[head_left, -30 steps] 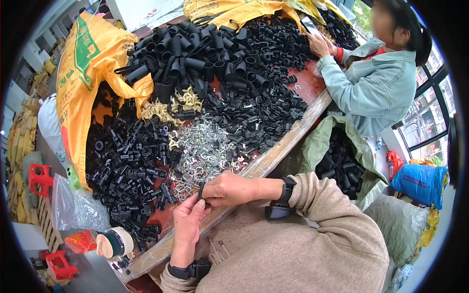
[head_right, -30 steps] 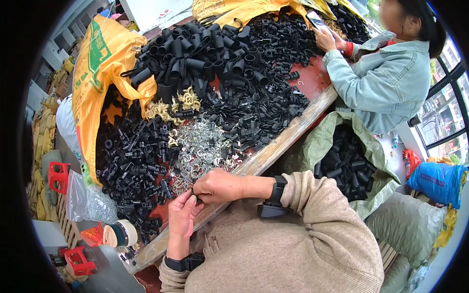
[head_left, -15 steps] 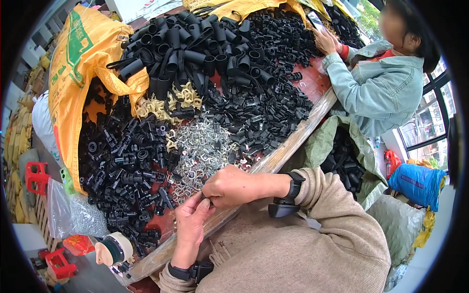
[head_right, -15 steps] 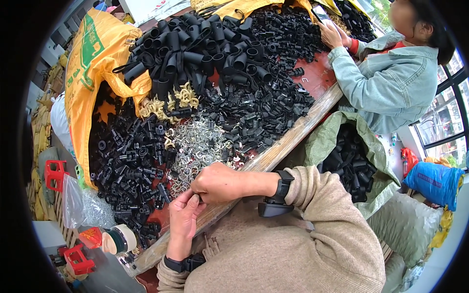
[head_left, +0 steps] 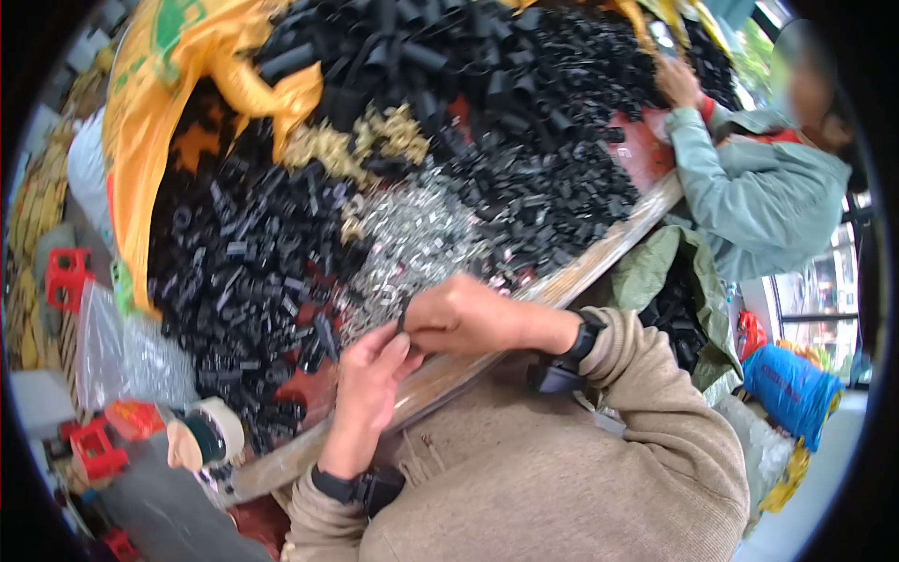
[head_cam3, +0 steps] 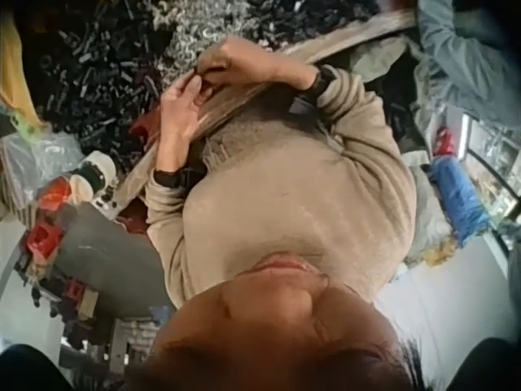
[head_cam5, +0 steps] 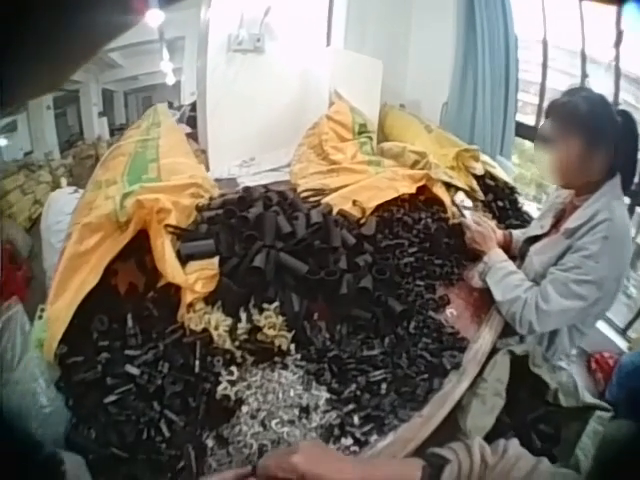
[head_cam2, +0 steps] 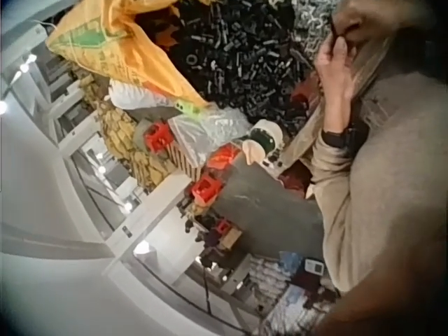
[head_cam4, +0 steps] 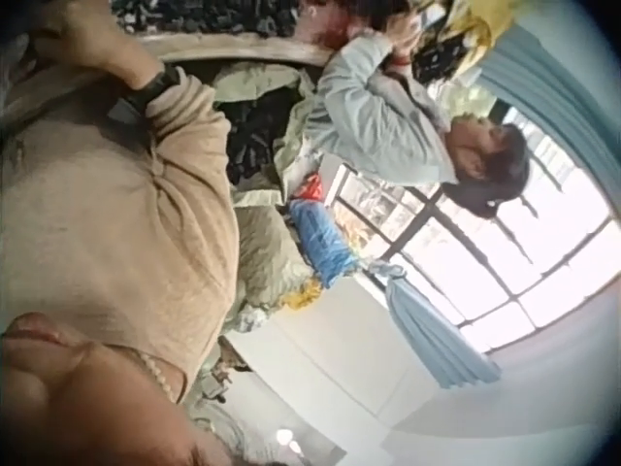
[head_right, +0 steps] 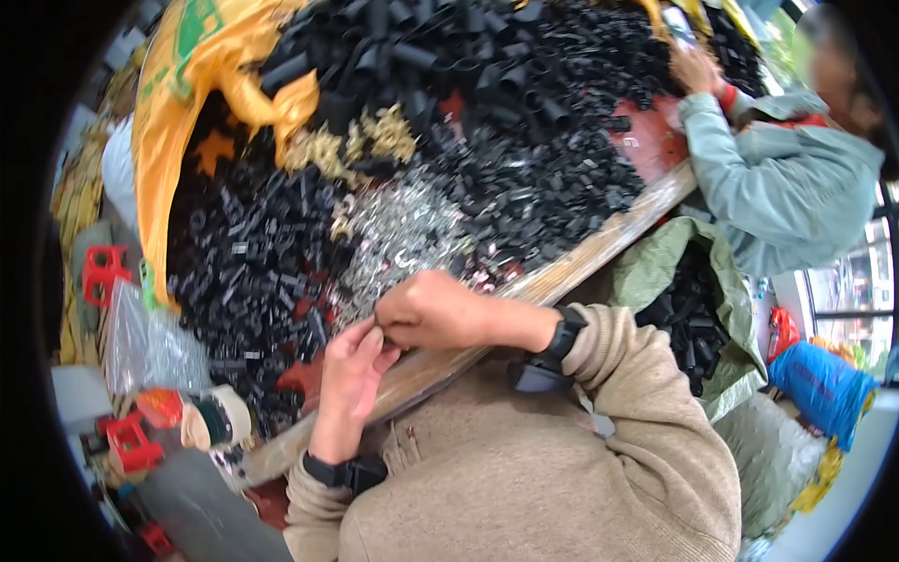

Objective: The person assembles components by hand, picking up a black plastic part and a metal clip, fitting the clip into the part, and then sliding a black plastic sleeve over the assembly.

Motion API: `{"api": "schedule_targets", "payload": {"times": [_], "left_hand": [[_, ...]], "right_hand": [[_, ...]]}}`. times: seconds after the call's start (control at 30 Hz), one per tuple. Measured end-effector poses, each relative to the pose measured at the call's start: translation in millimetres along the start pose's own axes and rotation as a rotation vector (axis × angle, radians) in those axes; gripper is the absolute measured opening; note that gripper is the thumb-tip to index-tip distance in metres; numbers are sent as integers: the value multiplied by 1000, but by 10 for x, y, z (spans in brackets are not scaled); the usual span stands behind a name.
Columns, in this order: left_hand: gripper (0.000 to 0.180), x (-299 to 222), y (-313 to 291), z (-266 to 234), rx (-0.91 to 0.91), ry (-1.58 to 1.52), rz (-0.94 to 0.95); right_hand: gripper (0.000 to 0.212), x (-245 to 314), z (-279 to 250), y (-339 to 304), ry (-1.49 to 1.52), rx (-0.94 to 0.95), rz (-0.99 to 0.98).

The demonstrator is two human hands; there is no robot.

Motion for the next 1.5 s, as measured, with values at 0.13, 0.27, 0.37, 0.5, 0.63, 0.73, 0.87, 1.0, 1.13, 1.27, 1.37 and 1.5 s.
{"api": "schedule_targets", "payload": {"times": [0.13,0.27,0.37,0.5,0.63,0.73,0.87,1.0,1.13,1.27,1.37,1.5], "left_hand": [[33,-55,-14,42,103,-110,-21],[32,-83,-36,71,195,-192,-45],[31,-69,-33,66,197,-219,-39],[31,-101,-50,61,189,-226,-34],[30,-19,-40,65,207,-248,-56],[29,-113,-70,50,155,-207,23],[31,-104,-90,-28,181,-163,100],[29,-95,-44,-80,134,-234,88],[25,-117,-80,-20,182,-310,52],[23,-132,-61,-13,179,-315,69],[23,-152,-55,-53,156,-307,85],[22,-136,-78,-92,121,-320,97]], "right_hand": [[4,-159,-165,1,282,-92,291],[5,-528,-255,-199,411,-140,573],[5,-529,-361,-242,167,-134,511],[9,-254,-348,-141,-201,-97,133],[14,-106,-319,-120,-366,-126,-1],[14,-30,-57,14,-509,-79,-119],[13,-90,342,127,-646,-62,-228],[14,-135,243,38,-673,-55,-204],[17,-136,172,38,-698,-102,-217],[18,-193,226,80,-726,-81,-215],[17,-204,269,122,-709,-33,-196],[17,-215,256,119,-632,0,-166]]}}
Point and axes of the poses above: each hand's wrist, its own y-axis towards the middle knuckle, its own z-axis out of the palm, x = y × z, the point moved 10 cm from there along y, towards the middle knuckle, and after that the axes turned 8 degrees about -x, right-handed, at the moved point
